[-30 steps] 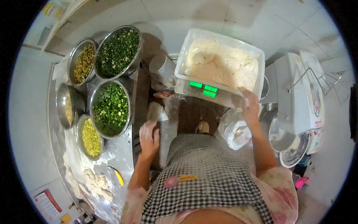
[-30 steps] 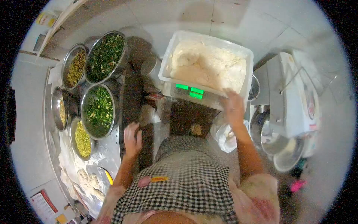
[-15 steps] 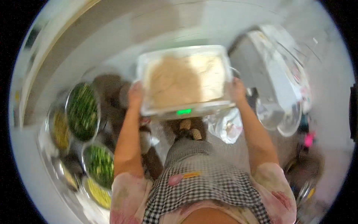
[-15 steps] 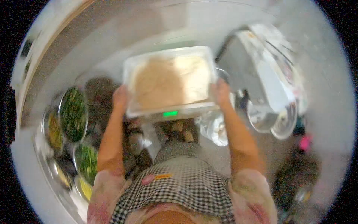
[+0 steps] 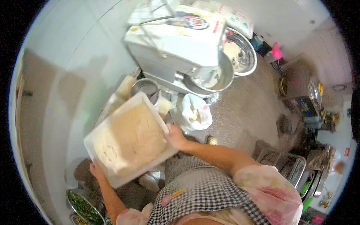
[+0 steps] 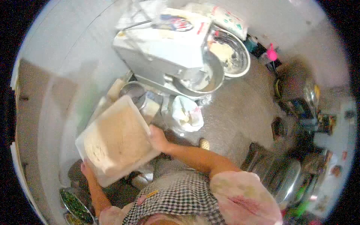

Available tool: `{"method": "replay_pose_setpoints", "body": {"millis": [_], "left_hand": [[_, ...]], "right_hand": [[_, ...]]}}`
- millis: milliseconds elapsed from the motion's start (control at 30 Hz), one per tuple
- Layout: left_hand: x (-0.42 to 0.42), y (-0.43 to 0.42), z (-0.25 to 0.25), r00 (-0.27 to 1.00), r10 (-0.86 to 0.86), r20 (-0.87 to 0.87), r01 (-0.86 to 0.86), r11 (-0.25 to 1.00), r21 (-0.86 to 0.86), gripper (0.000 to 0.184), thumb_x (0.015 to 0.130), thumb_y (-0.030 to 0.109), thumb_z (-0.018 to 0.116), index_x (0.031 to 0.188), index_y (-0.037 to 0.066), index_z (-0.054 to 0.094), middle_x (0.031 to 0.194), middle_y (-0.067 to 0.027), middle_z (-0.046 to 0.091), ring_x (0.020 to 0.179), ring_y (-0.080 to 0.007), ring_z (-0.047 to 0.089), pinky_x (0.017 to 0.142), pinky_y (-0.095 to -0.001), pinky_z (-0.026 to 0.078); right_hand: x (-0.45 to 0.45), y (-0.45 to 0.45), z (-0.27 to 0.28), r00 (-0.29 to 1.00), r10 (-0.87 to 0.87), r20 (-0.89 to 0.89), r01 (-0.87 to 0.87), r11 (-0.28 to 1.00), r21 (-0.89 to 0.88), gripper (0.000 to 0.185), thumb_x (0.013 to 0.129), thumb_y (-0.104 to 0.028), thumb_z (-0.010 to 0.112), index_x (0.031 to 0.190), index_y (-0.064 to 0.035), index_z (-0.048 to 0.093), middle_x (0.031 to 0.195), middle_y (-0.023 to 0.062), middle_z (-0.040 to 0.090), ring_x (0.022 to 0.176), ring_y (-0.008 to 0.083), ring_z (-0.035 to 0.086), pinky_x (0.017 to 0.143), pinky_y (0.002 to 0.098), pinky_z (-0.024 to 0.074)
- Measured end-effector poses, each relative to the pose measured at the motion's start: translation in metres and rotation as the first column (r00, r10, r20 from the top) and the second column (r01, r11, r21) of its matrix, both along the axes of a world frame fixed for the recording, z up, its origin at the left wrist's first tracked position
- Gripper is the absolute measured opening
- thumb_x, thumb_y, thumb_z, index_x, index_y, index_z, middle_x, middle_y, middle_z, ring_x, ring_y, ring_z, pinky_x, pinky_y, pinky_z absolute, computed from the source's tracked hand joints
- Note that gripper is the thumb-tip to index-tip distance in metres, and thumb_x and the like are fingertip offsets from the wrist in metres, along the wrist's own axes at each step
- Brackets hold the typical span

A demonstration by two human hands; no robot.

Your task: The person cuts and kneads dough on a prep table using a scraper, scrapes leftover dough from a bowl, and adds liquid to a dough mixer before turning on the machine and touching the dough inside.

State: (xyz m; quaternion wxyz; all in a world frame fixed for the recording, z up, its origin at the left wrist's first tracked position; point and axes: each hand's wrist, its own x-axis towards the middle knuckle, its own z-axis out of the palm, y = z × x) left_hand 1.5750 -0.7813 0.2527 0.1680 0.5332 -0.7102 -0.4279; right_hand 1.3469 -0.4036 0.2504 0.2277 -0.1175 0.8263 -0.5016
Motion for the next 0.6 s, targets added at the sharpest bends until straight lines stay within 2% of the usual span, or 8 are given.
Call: {"method": "replay_pose_setpoints", "body": {"millis": [67, 167, 200, 333, 433, 500, 567, 600], "left_hand": [[-0.008, 0.075, 0.025, 0.992, 0.040, -0.120, -0.032, 0.997, 0.073, 0.032, 0.087, 0.029, 0.052, 0.073, 0.001, 0.044, 0.070, -0.0049, 0.051, 0.062, -0.0140, 0.048, 0.057, -0.0282, 0.041], [-0.017, 0.185, 0.045, 0.997, 0.082, -0.012, -0.080, 0.990, 0.118, 0.026, 0.089, 0.025, 0.051, 0.075, 0.003, 0.045, 0.071, -0.0036, 0.052, 0.063, -0.0122, 0.049, 0.056, -0.0276, 0.042], [-0.017, 0.216, 0.040, 0.999, 0.053, 0.011, -0.054, 0.990, 0.130, 0.024, 0.089, 0.023, 0.050, 0.076, 0.004, 0.047, 0.072, -0.0038, 0.053, 0.064, -0.0121, 0.050, 0.056, -0.0275, 0.043], [-0.049, 0.361, 0.025, 0.956, 0.101, -0.274, 0.012, 0.924, 0.381, 0.024, 0.091, 0.022, 0.045, 0.077, 0.002, 0.049, 0.074, -0.0040, 0.054, 0.063, -0.0124, 0.048, 0.055, -0.0290, 0.041], [-0.076, 0.429, -0.003, 0.994, -0.065, -0.093, 0.092, 0.942, 0.324, 0.028, 0.089, 0.025, 0.049, 0.091, -0.002, 0.054, 0.079, -0.0058, 0.056, 0.065, -0.0136, 0.049, 0.056, -0.0265, 0.041], [-0.126, 0.486, 0.016, 0.988, -0.112, -0.107, 0.146, 0.898, 0.416, 0.028, 0.088, 0.027, 0.050, 0.089, -0.001, 0.054, 0.076, -0.0044, 0.055, 0.064, -0.0132, 0.048, 0.056, -0.0278, 0.041], [-0.153, 0.515, -0.002, 0.994, -0.097, -0.045, 0.107, 0.894, 0.434, 0.030, 0.087, 0.030, 0.052, 0.084, 0.000, 0.056, 0.071, -0.0029, 0.054, 0.063, -0.0126, 0.048, 0.057, -0.0289, 0.040], [-0.173, 0.534, 0.008, 0.982, -0.185, -0.026, 0.181, 0.907, 0.381, 0.027, 0.086, 0.027, 0.053, 0.077, 0.002, 0.054, 0.067, -0.0008, 0.051, 0.060, -0.0107, 0.045, 0.053, -0.0279, 0.038]], "right_hand": [[0.004, 0.050, 0.015, 0.985, -0.060, 0.161, 0.048, 0.996, 0.076, 0.021, 0.074, -0.008, 0.058, 0.093, -0.0012, 0.054, 0.080, 0.0110, 0.059, 0.075, 0.0186, 0.056, 0.069, 0.0308, 0.0448], [0.005, 0.157, -0.007, 0.989, -0.061, 0.136, 0.077, 0.990, -0.121, 0.019, 0.076, -0.011, 0.058, 0.092, -0.0012, 0.054, 0.078, 0.0085, 0.058, 0.074, 0.0156, 0.054, 0.069, 0.0298, 0.0446], [-0.003, 0.192, -0.006, 0.989, -0.070, 0.127, 0.081, 0.993, -0.082, 0.019, 0.077, -0.011, 0.058, 0.092, -0.0011, 0.054, 0.078, 0.0075, 0.057, 0.074, 0.0145, 0.053, 0.069, 0.0292, 0.0444], [-0.046, 0.336, 0.013, 0.980, -0.127, 0.151, 0.125, 0.992, 0.024, 0.019, 0.077, -0.011, 0.058, 0.092, -0.0006, 0.054, 0.077, 0.0056, 0.055, 0.074, 0.0125, 0.051, 0.068, 0.0282, 0.0441], [-0.067, 0.437, 0.024, 0.979, -0.114, 0.171, 0.095, 0.989, 0.112, 0.018, 0.078, -0.010, 0.058, 0.093, -0.0003, 0.053, 0.078, 0.0068, 0.055, 0.074, 0.0129, 0.051, 0.068, 0.0285, 0.0441], [-0.091, 0.498, 0.021, 0.986, -0.118, 0.120, 0.095, 0.979, 0.180, 0.018, 0.078, -0.009, 0.058, 0.093, -0.0001, 0.054, 0.080, 0.0082, 0.055, 0.074, 0.0136, 0.052, 0.067, 0.0297, 0.0445], [-0.106, 0.547, 0.014, 0.984, -0.161, 0.071, 0.140, 0.962, 0.233, 0.018, 0.078, -0.007, 0.057, 0.094, 0.0001, 0.054, 0.082, 0.0099, 0.056, 0.074, 0.0148, 0.052, 0.066, 0.0318, 0.0454], [-0.118, 0.562, 0.022, 0.959, -0.267, 0.099, 0.238, 0.943, 0.234, 0.020, 0.078, -0.007, 0.057, 0.097, 0.0001, 0.054, 0.083, 0.0102, 0.057, 0.075, 0.0152, 0.053, 0.066, 0.0322, 0.0458]]}}
